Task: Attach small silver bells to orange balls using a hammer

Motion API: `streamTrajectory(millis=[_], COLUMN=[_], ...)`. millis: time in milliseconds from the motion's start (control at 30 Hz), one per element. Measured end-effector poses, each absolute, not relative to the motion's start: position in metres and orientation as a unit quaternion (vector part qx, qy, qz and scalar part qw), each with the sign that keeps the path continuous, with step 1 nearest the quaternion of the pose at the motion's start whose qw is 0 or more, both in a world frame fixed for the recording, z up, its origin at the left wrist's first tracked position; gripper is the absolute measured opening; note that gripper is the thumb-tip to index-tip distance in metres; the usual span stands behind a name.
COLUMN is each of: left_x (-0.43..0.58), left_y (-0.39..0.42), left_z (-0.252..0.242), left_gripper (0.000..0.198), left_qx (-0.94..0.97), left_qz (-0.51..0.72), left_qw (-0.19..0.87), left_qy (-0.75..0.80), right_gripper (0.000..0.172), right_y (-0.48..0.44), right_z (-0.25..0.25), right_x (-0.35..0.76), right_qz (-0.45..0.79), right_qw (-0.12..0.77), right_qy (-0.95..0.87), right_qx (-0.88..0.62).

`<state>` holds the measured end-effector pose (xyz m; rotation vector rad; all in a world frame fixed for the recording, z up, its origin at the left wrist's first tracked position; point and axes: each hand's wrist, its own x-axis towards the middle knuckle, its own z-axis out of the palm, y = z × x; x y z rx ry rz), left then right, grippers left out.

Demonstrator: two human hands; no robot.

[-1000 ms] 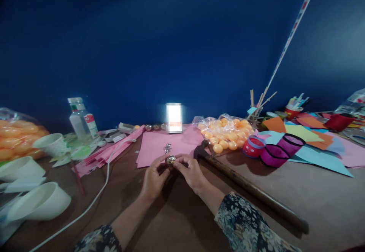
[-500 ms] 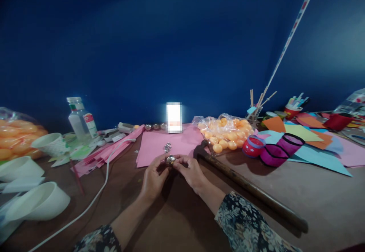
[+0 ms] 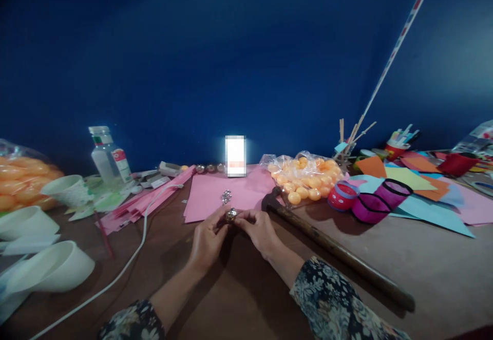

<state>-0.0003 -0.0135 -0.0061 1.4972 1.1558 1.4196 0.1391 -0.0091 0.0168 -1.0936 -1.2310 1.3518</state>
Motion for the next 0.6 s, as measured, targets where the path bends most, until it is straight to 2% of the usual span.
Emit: streamTrajectory(millis=[400,600], left_x=[-0.0017,-0.0017], left_y=[-0.0157,-0.0162], left_z=[-0.0047,-0.0071], left_gripper=[0.043,0.042], left_qx=[0.651,0.652], left_qz=[0.511,0.512], left_qw=[0.300,0.322], left_qy=[0.474,0.457], right_gripper=[0.021,0.019], right_y=[-0.0121,-0.0124], right_z=[0.0128,0.0122], right_x=[0.1361,0.1354], right_qz=[0.530,0.514], right_qw=[0.499,0.512], right_qy=[-0.496,-0.499], right_qx=[-0.473,-0.473])
